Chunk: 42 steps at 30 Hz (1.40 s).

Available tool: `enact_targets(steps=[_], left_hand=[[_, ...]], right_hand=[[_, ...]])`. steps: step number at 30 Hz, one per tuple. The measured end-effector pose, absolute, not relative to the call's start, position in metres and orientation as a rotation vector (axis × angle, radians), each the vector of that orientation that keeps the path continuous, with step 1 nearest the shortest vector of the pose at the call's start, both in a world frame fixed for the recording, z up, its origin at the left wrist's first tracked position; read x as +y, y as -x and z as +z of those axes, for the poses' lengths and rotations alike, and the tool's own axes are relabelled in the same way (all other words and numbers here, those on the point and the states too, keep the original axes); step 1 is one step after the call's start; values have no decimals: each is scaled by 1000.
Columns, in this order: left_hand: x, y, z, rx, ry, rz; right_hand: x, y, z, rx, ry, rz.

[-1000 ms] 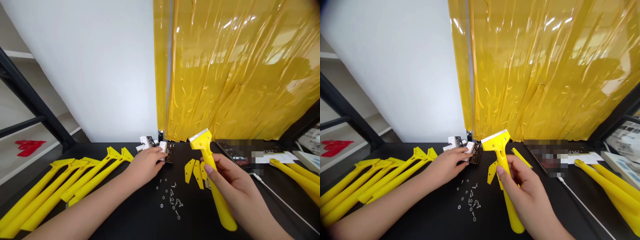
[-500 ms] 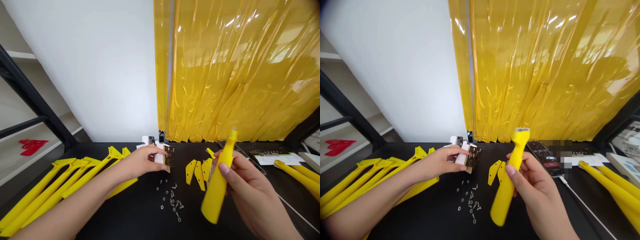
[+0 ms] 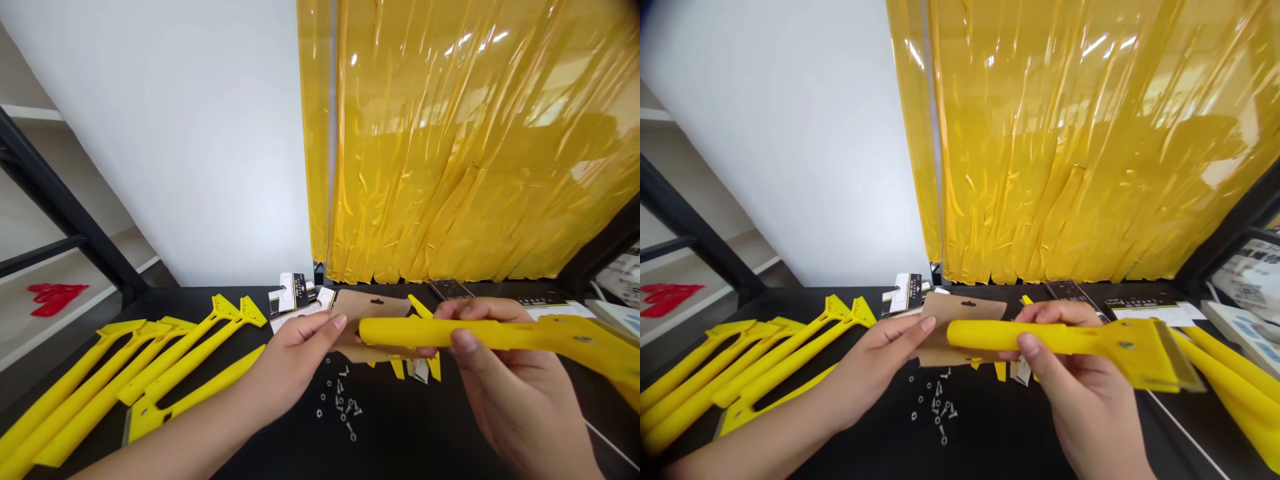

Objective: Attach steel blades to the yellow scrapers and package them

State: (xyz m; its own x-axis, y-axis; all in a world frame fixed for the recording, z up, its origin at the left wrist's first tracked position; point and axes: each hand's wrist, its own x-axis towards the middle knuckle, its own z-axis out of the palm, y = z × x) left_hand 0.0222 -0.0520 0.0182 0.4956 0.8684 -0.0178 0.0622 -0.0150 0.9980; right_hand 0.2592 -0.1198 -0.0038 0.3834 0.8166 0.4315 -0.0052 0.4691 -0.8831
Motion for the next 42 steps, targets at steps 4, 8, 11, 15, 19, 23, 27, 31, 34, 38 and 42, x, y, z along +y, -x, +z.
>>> enact_targets(steps=[4,8,11,15,19,23,27,31,34,38,42], left_hand=[[-62,-27,15,780,-1279,811],[-66,-28,11,713,-1162,784],[-65,-24,10,539,-1139,714],[-59,-19,13,272,-1220,553],[-63,-24,13,389,-1348,488],[-70,-32,6,630,-1392,542],[-69,-33,-2,557,-1260,658],[-62,-25,-3,523,-1237,595],[-56,-21,-1,536,-1290,506],[-53,-21,2,528,-1248,495],[-58,-27,3,494,-1181,537]], right_hand=[[-122,-255,-5,-1236,1053,404],[-125,-253,-3,-1316,1115,322],[-126,-255,-1,-1305,1151,293],[-127,-259,3,-1170,1156,439],[-128,-257,7,-1162,1118,561],[-128,-254,6,-1300,1109,633],[-123,-263,4,-1206,900,931],[-117,-279,12,-983,722,1028],[-115,-291,17,-862,817,1012],[-115,-293,12,-850,941,969],[-119,-278,0,-1058,1102,830]])
